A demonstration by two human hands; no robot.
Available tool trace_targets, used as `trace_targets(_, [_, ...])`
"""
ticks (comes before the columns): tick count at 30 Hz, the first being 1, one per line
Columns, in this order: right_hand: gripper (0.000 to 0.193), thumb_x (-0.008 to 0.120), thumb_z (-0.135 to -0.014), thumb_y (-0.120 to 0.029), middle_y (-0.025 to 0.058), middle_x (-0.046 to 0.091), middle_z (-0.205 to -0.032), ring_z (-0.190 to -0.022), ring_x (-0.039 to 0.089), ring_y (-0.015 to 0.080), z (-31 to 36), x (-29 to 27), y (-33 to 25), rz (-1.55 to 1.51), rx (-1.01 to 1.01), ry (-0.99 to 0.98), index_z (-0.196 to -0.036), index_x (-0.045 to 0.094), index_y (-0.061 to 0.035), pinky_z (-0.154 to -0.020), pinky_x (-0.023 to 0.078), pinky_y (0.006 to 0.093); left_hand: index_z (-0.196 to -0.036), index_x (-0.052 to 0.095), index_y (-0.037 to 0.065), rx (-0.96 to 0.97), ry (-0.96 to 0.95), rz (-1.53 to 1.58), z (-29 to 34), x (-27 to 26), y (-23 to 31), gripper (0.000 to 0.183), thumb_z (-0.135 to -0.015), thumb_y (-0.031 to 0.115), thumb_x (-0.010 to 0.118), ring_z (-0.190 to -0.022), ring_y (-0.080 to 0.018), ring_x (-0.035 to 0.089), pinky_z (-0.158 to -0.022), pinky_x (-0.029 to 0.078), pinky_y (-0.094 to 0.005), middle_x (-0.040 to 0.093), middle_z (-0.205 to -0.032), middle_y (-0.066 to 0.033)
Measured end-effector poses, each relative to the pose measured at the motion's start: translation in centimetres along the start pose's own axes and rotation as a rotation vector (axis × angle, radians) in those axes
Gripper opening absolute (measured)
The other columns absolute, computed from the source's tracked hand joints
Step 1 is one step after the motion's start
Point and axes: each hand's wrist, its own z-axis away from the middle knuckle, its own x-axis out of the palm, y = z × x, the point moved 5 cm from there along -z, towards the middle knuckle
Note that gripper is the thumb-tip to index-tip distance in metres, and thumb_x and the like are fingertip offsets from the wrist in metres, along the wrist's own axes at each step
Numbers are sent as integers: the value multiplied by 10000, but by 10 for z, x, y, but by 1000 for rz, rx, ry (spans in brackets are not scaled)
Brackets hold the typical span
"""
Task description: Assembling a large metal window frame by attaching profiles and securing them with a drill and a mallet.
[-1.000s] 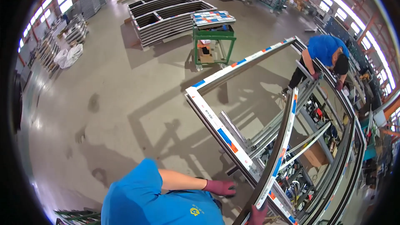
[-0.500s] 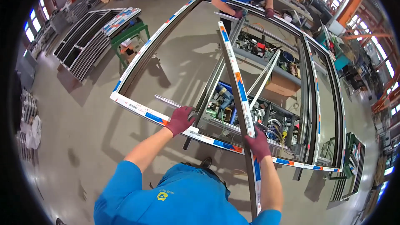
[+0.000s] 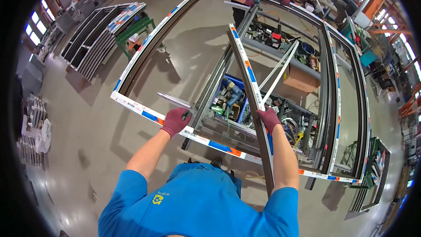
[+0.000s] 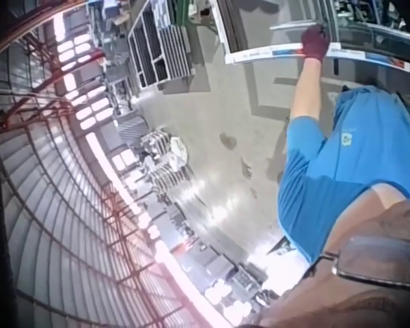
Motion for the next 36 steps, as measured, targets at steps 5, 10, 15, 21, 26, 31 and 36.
trace_targets(5, [496, 762, -896, -245, 165, 770, -1098, -946, 724, 220, -8, 3, 3, -19, -35, 24, -1278, 686, 63, -885, 545, 367, -955, 710, 75, -30, 93, -27, 1, -7, 4, 266, -935, 335, 657, -952, -377, 687, -855, 536, -491, 725, -964, -152])
trace_targets(10, [540, 769, -885, -319, 224, 765, -1148, -1038, 751, 326, -8, -5, 16, 33, -54, 53, -1302, 688, 15, -929, 551, 405, -968, 720, 79, -24, 64, -30, -3, -6, 10, 257, -938, 326, 653, -936, -394, 687, -849, 540, -498, 730, -966, -153])
trace_targets(15, [568, 787, -867, -282, 211, 767, -1135, -1003, 737, 257, -5, -7, 7, 94, -58, 99, -1290, 675, 81, -929, 535, 379, -981, 718, 75, -31, 84, -2, -1, -5, 10, 259, -937, 324, 661, -930, -396, 684, -845, 543, -493, 729, -961, -161])
trace_targets(21, [590, 787, -857, -314, 237, 753, -1183, -1079, 735, 322, -4, -1, -4, 191, -9, 132, -1296, 679, 64, -969, 529, 391, -986, 714, 79, -69, 69, -18, 1, -9, 3, 258, -937, 327, 661, -934, -384, 687, -852, 542, -484, 729, -956, -154])
trace_targets(26, [606, 801, -852, -321, 228, 741, -1231, -1107, 725, 332, 0, -1, -7, 158, 3, 104, -1321, 672, 39, -983, 526, 390, -934, 700, 92, -31, 133, -12, 3, -7, -1, 212, -923, 303, 672, -866, -430, 676, -782, 545, -520, 714, -901, -185])
trace_targets(31, [622, 802, -856, -320, 227, 733, -1253, -1138, 714, 323, -4, -1, -3, 110, -25, 90, -1340, 659, 44, -1001, 517, 381, -984, 708, 83, -80, 61, -45, 2, -3, -3, 277, -935, 351, 656, -921, -359, 694, -850, 540, -474, 727, -942, -138])
trace_targets(36, [645, 801, -856, -317, 229, 721, -1282, -1165, 704, 328, -7, -4, 7, 128, -18, 131, -1363, 641, 49, -1012, 511, 379, -986, 705, 84, -57, 79, -48, 2, 1, -3, 274, -932, 349, 662, -927, -359, 693, -851, 541, -472, 727, -944, -139])
